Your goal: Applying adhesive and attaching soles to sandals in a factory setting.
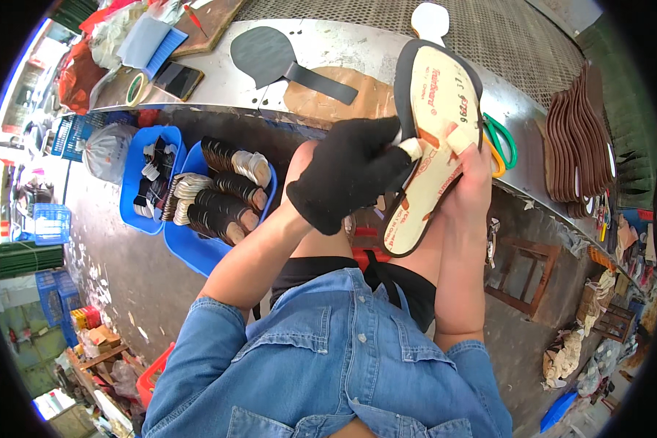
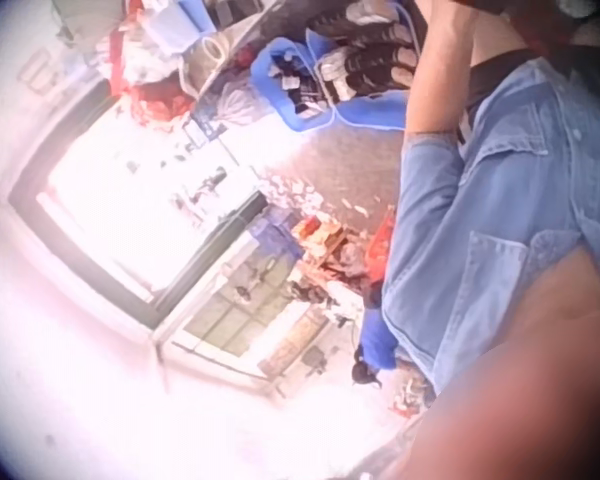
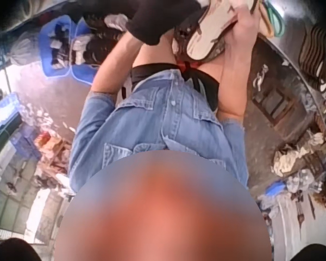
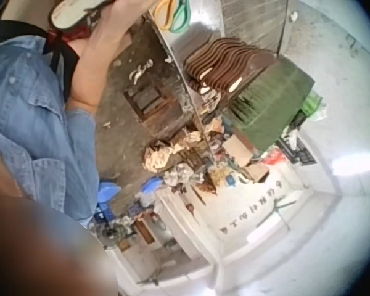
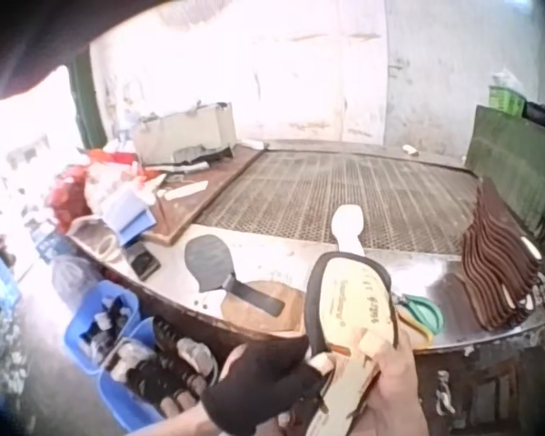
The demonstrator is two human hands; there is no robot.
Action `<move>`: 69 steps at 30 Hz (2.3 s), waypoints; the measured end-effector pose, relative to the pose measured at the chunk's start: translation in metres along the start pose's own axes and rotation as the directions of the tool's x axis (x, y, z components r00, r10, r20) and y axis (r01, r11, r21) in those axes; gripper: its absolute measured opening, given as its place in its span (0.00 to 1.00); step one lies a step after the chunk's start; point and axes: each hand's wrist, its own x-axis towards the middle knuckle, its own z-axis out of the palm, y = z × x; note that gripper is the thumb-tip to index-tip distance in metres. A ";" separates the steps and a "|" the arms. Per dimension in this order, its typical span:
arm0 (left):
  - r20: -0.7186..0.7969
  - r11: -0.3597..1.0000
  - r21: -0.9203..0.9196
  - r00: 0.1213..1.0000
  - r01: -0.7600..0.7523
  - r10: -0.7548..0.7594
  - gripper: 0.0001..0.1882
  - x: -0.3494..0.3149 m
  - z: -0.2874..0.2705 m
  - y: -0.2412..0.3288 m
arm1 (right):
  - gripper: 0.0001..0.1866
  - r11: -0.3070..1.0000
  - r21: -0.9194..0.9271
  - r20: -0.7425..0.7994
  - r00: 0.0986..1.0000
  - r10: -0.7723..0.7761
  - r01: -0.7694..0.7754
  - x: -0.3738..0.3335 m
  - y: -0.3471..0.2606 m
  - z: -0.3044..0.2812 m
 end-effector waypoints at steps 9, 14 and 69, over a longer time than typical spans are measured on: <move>0.188 0.704 0.562 0.897 -0.433 0.401 0.07 -0.001 0.000 0.043 | 0.28 0.999 -0.043 0.104 0.995 0.010 -0.006 -0.005 0.010 -0.004; 0.253 0.879 -0.476 0.963 0.043 0.090 0.04 -0.008 -0.001 0.024 | 0.28 0.926 0.228 0.194 0.946 0.259 -0.300 -0.017 -0.004 0.018; -0.035 0.914 0.325 0.963 -0.243 0.268 0.42 -0.021 -0.011 -0.029 | 0.08 0.941 -0.084 0.007 0.944 0.329 -0.328 -0.023 0.033 0.011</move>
